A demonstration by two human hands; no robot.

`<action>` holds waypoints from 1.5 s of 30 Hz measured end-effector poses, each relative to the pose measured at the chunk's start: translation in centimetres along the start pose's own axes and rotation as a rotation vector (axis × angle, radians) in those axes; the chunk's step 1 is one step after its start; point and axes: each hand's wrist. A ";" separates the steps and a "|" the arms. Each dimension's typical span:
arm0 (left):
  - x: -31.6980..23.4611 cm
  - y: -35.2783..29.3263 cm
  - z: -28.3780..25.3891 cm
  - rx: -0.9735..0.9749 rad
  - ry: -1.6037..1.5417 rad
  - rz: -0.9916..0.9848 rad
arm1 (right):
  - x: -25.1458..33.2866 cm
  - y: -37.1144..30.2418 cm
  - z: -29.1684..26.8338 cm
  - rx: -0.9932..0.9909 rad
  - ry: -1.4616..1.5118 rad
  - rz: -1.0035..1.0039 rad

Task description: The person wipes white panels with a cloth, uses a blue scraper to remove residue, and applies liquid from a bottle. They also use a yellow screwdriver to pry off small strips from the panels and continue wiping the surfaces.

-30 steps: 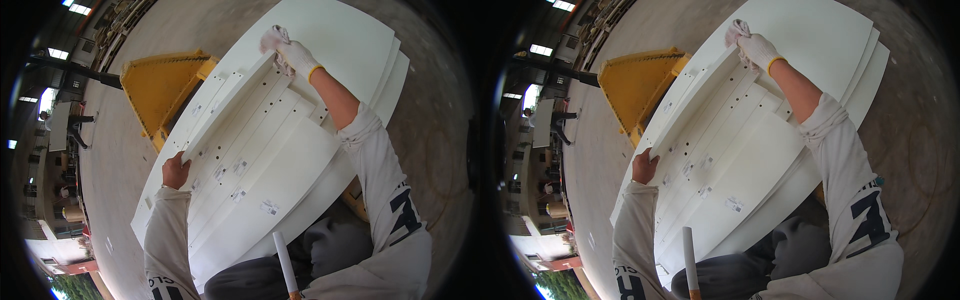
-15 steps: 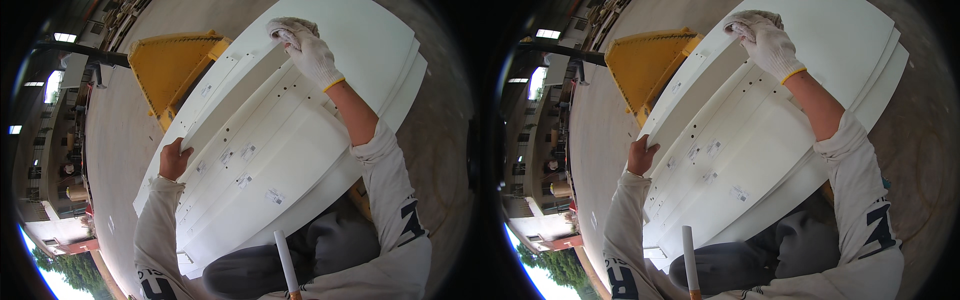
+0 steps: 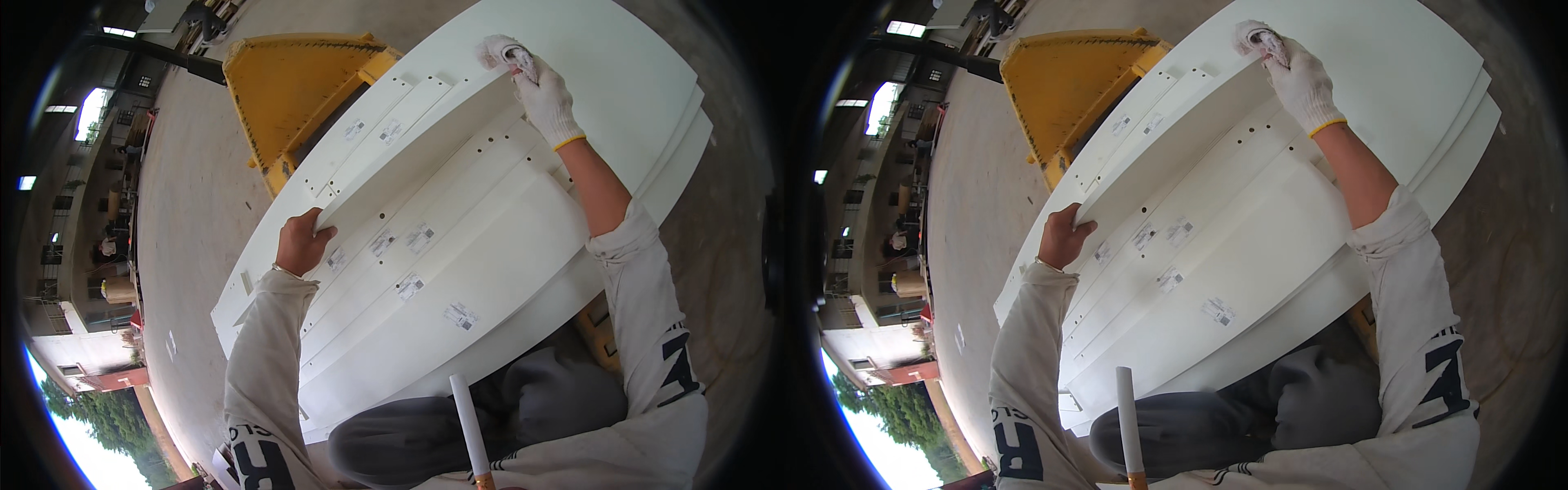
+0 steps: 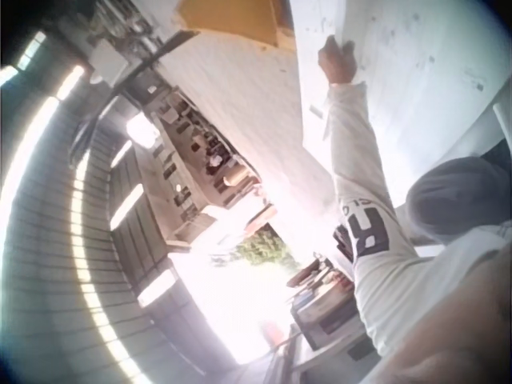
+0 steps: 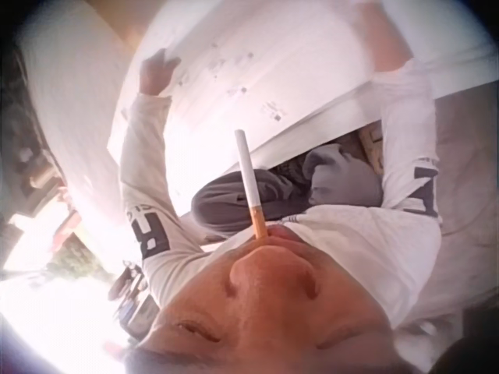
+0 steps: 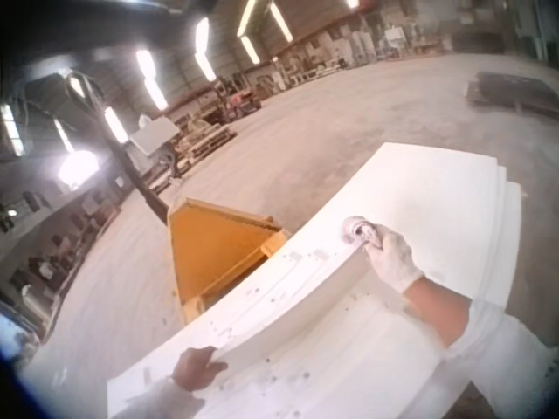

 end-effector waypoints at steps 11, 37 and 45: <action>1.4 0.0 0.5 -0.078 0.151 0.081 | -2.7 -1.1 2.9 -0.073 0.878 0.719; 8.9 9.1 8.4 -0.179 -0.055 -0.354 | -1.7 -5.1 -11.3 -0.359 1.249 0.890; 5.9 6.3 6.7 -0.511 0.231 -0.026 | -4.7 -6.1 -15.1 -0.327 1.288 0.861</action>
Point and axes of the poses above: each hand's wrist, its own y-axis towards the middle knuckle, its own z-axis out of the palm, x = y × z, and after that the axes turned 11 degrees about -x, right-handed
